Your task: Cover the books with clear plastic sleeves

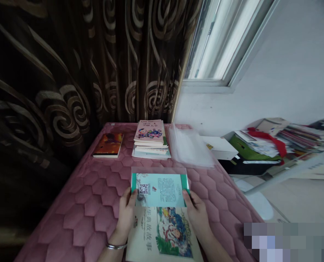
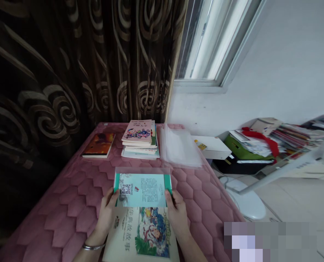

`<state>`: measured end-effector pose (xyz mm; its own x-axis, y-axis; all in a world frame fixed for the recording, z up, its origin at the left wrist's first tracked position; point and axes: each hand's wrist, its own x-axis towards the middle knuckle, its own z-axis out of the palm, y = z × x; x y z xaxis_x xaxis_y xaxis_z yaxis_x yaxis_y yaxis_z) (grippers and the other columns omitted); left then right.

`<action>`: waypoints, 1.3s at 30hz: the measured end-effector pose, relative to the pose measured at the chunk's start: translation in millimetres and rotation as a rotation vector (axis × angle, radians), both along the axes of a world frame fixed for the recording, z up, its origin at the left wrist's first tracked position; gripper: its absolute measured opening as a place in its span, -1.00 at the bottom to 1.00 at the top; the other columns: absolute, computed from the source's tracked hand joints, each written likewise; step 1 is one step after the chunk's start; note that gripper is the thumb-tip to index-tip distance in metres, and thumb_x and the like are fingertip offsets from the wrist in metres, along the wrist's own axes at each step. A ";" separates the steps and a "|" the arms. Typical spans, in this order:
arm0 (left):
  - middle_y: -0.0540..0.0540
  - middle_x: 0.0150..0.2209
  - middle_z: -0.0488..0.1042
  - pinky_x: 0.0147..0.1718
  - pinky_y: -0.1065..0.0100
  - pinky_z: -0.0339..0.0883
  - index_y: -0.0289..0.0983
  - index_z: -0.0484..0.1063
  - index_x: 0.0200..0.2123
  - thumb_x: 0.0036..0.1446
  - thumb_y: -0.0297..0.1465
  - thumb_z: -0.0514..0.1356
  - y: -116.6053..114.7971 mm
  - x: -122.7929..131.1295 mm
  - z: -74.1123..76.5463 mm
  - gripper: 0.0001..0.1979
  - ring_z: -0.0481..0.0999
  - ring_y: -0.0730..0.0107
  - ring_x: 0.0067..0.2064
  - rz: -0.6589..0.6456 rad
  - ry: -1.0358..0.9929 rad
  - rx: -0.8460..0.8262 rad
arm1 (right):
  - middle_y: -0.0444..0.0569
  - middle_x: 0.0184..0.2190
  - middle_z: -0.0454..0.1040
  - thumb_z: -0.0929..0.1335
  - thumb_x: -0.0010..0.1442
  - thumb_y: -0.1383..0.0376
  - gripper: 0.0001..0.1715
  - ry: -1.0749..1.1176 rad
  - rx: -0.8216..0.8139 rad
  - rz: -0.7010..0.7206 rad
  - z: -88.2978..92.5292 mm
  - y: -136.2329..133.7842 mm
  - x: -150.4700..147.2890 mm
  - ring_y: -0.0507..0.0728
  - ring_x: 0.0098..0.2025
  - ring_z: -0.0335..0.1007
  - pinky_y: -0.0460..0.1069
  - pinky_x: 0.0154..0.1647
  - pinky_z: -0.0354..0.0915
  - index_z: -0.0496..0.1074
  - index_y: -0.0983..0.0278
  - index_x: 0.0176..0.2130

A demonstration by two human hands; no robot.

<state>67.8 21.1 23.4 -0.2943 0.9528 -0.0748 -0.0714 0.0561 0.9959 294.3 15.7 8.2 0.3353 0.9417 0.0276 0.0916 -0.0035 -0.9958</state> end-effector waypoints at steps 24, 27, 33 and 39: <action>-0.01 -0.51 0.40 -0.46 0.44 0.22 -0.28 0.39 -0.46 0.03 0.05 0.17 -0.1 2.1 5.2 -0.53 0.33 0.39 -0.45 -0.034 0.077 0.021 | -0.06 -0.54 0.43 0.31 0.09 -0.13 -0.48 -0.069 0.014 0.000 -1.6 2.6 2.6 0.14 -0.45 0.32 -0.05 -0.45 0.28 0.37 0.28 -0.46; -0.08 -0.38 0.50 -0.35 0.41 0.28 -0.28 0.45 -0.36 -0.03 0.03 0.22 -1.9 2.5 7.3 -0.55 0.43 0.30 -0.32 -0.005 0.011 -0.005 | -0.07 -0.56 0.42 0.32 0.08 -0.12 -0.49 -0.047 0.007 0.002 -0.8 2.2 2.0 0.12 -0.47 0.31 -0.06 -0.47 0.28 0.36 0.28 -0.48; -0.01 -0.48 0.45 -0.44 0.45 0.23 -0.29 0.40 -0.44 0.02 -0.04 0.21 -1.1 2.4 6.0 -0.61 0.35 0.40 -0.43 -0.074 0.005 0.063 | -0.07 -0.49 0.49 0.40 -0.03 -0.11 -0.52 0.112 -0.039 -0.045 -0.1 1.2 0.4 0.15 -0.46 0.36 -0.03 -0.44 0.34 0.43 0.25 -0.38; -0.01 -0.49 0.41 -0.50 0.47 0.16 -0.30 0.39 -0.44 0.06 -0.03 0.19 0.1 1.7 0.9 -0.60 0.31 0.44 -0.46 -0.068 0.048 0.083 | -0.07 -0.52 0.46 0.37 0.03 -0.08 -0.56 0.037 0.016 0.009 -2.5 2.3 2.4 0.11 -0.48 0.31 -0.06 -0.48 0.29 0.38 0.26 -0.46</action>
